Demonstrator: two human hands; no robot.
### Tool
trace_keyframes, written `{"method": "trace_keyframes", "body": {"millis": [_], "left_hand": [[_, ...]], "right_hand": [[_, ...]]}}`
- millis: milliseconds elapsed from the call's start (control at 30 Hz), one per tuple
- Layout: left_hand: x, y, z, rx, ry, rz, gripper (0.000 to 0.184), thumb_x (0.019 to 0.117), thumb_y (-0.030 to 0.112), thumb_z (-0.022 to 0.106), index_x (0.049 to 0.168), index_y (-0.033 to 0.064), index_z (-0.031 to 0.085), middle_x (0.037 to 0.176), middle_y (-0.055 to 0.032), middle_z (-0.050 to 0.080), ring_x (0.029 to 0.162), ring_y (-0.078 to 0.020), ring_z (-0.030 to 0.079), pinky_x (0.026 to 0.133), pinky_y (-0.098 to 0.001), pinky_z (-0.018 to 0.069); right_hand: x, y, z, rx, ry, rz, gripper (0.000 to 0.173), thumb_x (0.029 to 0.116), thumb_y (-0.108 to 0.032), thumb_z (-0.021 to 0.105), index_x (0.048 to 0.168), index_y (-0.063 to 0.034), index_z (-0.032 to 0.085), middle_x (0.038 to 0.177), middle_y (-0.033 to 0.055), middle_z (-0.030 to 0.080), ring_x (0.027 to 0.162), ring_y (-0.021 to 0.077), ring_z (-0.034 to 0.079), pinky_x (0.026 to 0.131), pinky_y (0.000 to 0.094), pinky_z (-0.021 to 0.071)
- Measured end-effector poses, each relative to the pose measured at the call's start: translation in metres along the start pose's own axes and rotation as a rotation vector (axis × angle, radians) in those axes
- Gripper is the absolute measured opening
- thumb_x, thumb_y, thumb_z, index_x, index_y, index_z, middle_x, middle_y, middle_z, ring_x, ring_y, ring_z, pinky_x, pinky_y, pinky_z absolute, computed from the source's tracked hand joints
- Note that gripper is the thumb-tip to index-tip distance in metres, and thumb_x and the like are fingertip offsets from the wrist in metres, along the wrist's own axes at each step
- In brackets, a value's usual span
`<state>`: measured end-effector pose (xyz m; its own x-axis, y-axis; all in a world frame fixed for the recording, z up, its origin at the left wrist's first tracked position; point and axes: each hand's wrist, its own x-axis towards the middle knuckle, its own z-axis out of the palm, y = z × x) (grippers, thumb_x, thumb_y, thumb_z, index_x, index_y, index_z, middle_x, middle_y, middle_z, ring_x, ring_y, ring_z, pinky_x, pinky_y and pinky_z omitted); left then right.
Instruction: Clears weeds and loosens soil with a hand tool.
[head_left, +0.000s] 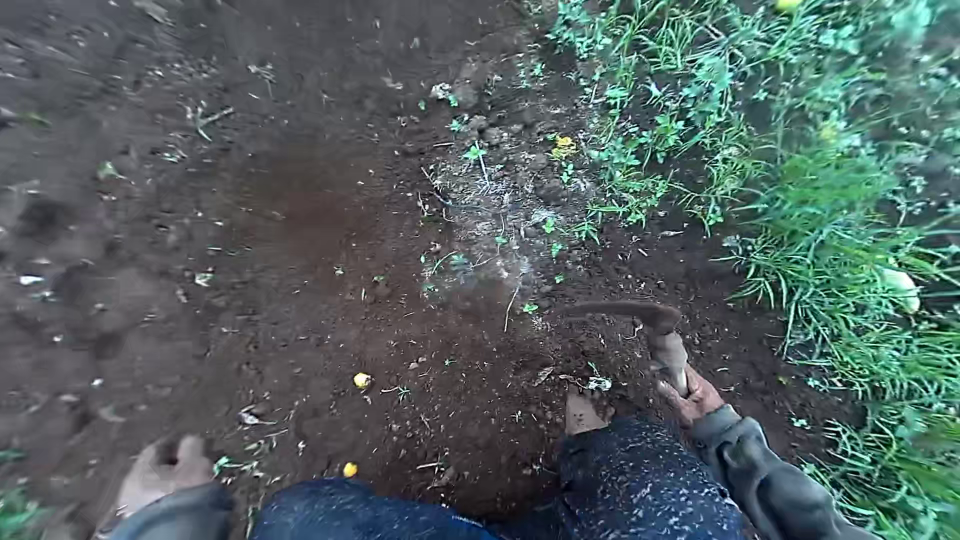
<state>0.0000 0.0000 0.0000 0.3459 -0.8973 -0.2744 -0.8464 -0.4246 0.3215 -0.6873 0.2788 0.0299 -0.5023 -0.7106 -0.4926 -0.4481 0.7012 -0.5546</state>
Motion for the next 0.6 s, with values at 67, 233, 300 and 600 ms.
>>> {"method": "trace_keyframes", "body": {"millis": [67,233,300,600], "left_hand": [[-0.055,0.145,0.034,0.183,-0.283,0.161,0.047,0.109,0.03,0.047,0.14,-0.0039,0.057,0.133,-0.036,0.061,0.128,-0.0536,0.058,0.108,-0.0716,0.0407],[-0.164,0.355,0.184,0.532,-0.767,0.786,0.049,0.1084,0.038,0.049,0.149,0.0104,0.055,0.152,-0.0204,0.053,0.128,-0.0431,0.061,0.103,-0.0652,0.0502],[-0.198,0.427,0.227,0.556,-0.847,0.978,0.048,0.1089,0.037,0.048,0.149,0.0112,0.053,0.158,-0.0192,0.046,0.134,-0.0431,0.056,0.106,-0.064,0.0476],[-0.232,0.633,0.31,0.629,-0.673,1.275,0.046,0.1041,0.026,0.061,0.147,0.0106,0.055,0.157,-0.0208,0.045,0.136,-0.0461,0.052,0.102,-0.066,0.0485]], "right_hand": [[0.007,0.022,0.0,0.123,0.202,0.055,0.069,0.0941,-0.033,0.059,0.145,0.0089,0.04,0.102,0.0226,0.069,0.078,0.0294,0.07,0.075,0.0508,0.0601],[0.046,0.047,-0.023,0.309,0.381,0.438,0.052,0.1086,-0.025,0.046,0.152,0.0014,0.031,0.094,0.0198,0.064,0.068,0.028,0.064,0.066,0.0489,0.0572],[0.076,0.059,-0.027,0.261,0.423,0.484,0.051,0.1093,-0.026,0.046,0.15,0.0016,0.034,0.099,0.0233,0.065,0.074,0.0327,0.066,0.071,0.0525,0.0573],[0.209,0.022,-0.074,-0.031,0.348,0.573,0.064,0.1081,-0.037,0.05,0.157,-0.002,0.027,0.126,0.0307,0.066,0.119,0.0468,0.065,0.101,0.0619,0.0497]]}}
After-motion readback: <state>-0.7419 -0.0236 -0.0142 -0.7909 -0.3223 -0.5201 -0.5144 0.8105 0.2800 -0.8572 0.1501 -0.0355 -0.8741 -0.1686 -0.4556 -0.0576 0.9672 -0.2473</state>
